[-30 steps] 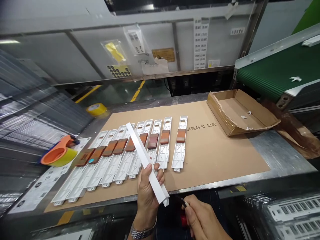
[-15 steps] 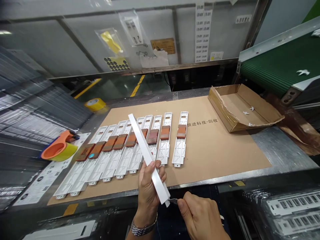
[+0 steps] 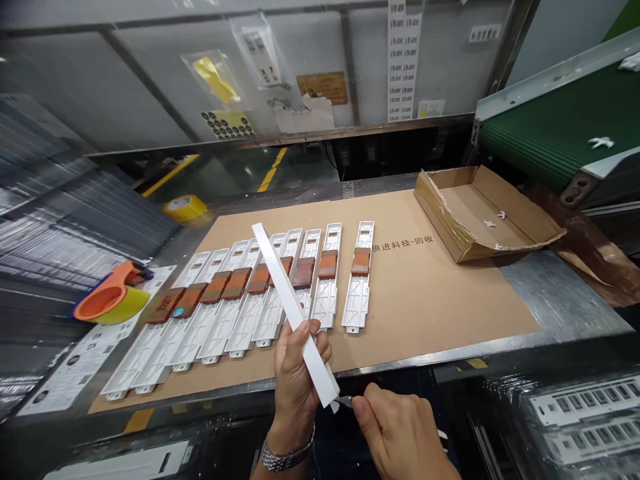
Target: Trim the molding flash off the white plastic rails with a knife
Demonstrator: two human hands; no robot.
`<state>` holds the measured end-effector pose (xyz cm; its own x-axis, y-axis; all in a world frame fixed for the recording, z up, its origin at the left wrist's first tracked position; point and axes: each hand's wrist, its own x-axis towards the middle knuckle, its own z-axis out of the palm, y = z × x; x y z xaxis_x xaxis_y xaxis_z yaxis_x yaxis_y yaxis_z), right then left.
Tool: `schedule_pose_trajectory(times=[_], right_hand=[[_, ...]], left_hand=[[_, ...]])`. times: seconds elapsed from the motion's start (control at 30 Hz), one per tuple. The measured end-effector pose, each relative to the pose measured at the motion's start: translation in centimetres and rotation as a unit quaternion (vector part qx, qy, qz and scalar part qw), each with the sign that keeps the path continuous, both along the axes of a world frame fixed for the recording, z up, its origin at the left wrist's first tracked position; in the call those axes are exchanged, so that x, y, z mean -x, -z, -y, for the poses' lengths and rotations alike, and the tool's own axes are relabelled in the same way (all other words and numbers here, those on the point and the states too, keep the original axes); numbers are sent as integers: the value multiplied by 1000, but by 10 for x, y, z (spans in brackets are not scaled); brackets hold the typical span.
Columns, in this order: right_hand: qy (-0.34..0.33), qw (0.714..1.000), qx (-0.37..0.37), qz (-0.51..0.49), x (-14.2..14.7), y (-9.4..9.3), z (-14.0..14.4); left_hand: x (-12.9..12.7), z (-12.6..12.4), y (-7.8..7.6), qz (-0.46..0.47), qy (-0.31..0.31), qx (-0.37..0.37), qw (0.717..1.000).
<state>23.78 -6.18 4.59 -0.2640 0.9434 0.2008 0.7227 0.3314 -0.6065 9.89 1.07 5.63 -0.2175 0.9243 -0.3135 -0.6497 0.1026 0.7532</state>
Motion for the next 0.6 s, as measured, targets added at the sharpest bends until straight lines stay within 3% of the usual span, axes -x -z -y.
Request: schedule_pose_trajectory(times=[0.37, 0.6], right_hand=[[-35, 998, 36, 34, 1, 18, 13], [-60, 974, 175, -131, -17, 4, 9]], left_hand=[[-1, -4, -1, -3, -19, 1, 1000], [10, -6, 2, 13, -77, 14, 997]])
